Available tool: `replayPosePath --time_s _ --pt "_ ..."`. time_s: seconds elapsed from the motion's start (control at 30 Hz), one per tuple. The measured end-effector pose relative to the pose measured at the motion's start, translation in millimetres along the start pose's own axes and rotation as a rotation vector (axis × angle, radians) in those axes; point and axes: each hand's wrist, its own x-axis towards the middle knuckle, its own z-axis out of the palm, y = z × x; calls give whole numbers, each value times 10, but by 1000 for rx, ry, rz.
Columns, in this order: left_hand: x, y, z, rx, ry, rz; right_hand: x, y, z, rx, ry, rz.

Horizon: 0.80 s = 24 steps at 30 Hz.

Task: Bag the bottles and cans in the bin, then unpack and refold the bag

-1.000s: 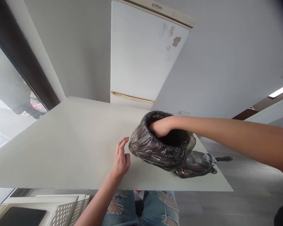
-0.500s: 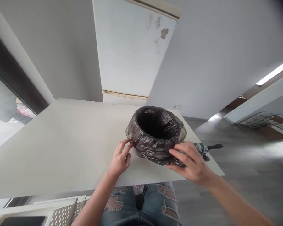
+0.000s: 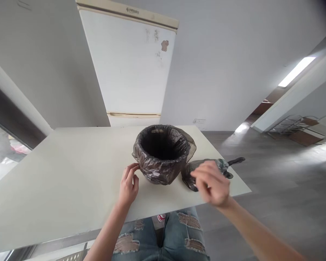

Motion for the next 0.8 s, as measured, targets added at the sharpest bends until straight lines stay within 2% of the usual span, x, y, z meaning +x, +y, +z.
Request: replayPosePath --time_s 0.07,0.1,0.17,0.27,0.4,0.47,0.6,0.63,0.67,0.8 --pt "7 2 1 2 10 -5 252 193 -89 -26 90 95" --pt "7 -1 3 2 13 -6 373 304 -104 -21 73 170" --pt "0 -12 8 4 16 -11 572 537 -68 35 16 339" --pt "-12 -29 13 5 17 -20 729 846 110 218 -148 525" --pt "-24 -35 9 -16 7 -34 690 1043 392 468 -391 751" --pt "-28 -33 4 -28 2 -40 596 1049 497 621 -405 901" --pt "-27 -28 3 -28 -38 -34 382 963 610 807 -325 1306" --pt "-24 -27 6 -25 -52 -28 341 936 618 823 -316 1346" --pt "-20 -27 9 -22 -66 -22 309 912 616 811 -308 1326" --pt "-12 -27 24 -21 -70 -22 289 869 467 561 -253 1022"
